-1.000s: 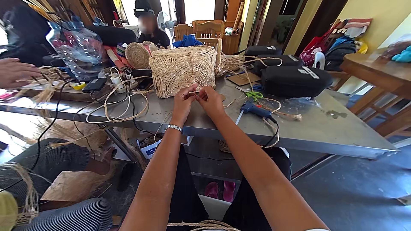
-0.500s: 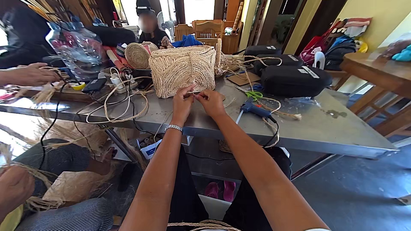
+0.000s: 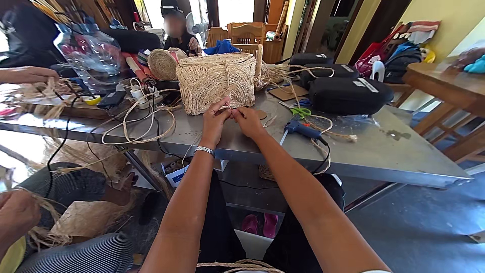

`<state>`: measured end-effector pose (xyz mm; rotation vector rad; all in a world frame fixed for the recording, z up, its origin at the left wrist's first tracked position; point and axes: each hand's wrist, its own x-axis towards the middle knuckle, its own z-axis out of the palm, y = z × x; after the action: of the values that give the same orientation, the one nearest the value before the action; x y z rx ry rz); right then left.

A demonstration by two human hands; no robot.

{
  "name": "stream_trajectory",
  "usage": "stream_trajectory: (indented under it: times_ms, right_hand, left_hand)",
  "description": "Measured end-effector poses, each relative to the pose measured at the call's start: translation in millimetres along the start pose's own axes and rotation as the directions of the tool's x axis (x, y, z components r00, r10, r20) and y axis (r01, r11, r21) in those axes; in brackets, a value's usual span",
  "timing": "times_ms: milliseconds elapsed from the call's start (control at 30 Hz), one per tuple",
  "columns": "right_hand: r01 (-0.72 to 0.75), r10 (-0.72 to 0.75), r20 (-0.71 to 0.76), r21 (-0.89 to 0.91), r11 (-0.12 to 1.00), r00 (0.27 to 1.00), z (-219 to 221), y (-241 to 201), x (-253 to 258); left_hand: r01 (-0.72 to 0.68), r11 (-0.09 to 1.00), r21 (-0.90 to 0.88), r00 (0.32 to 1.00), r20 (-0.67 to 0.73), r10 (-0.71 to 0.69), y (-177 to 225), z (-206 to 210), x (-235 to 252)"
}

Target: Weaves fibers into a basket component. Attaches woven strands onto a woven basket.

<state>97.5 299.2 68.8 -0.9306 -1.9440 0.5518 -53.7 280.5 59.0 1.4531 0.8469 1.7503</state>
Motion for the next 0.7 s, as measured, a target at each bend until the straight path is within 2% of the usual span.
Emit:
stream_trajectory:
  times_ms: [167, 267, 333, 400, 467, 600, 700]
  right_hand:
    - [0.0, -0.006, 0.117, 0.053, 0.999, 0.993, -0.2, -1.2, -0.4]
    - [-0.026, 0.025, 0.168, 0.004, 1.0, 0.985, 1.6, -1.8, -1.3]
    - [-0.056, 0.065, 0.124, -0.077, 0.995, 0.99, 1.4, -4.8, -3.9]
    - [-0.04, 0.042, 0.009, -0.163, 0.986, 0.999, 0.0, -6.9, -6.0]
    - [-0.02, 0.005, -0.104, -0.143, 0.99, 0.995, -0.4, -6.1, -6.0]
    - [0.054, -0.057, -0.097, -0.031, 0.998, 0.994, 1.8, -5.3, -5.4]
    - [0.049, -0.052, -0.086, -0.036, 0.998, 0.995, 4.0, -2.6, -5.4]
  left_hand:
    - [0.007, 0.998, -0.062, 1.0, -0.013, -0.008, -0.7, -1.6, 0.8]
    - [-0.004, 0.996, -0.095, 0.999, -0.048, -0.001, -0.9, -3.0, 1.0]
    - [-0.017, 0.993, -0.113, 0.997, -0.082, 0.008, -0.5, -3.6, 0.5]
    - [-0.027, 0.994, -0.109, 0.994, -0.109, 0.016, -0.1, -4.1, 0.3]
    - [-0.022, 0.995, -0.097, 0.994, -0.106, 0.012, -0.9, -4.8, 0.5]
    - [0.04, 0.996, -0.085, 0.999, 0.004, -0.04, 0.5, -1.7, -0.5]
    - [0.038, 0.996, -0.075, 0.998, 0.044, -0.034, 0.3, -1.7, -0.8]
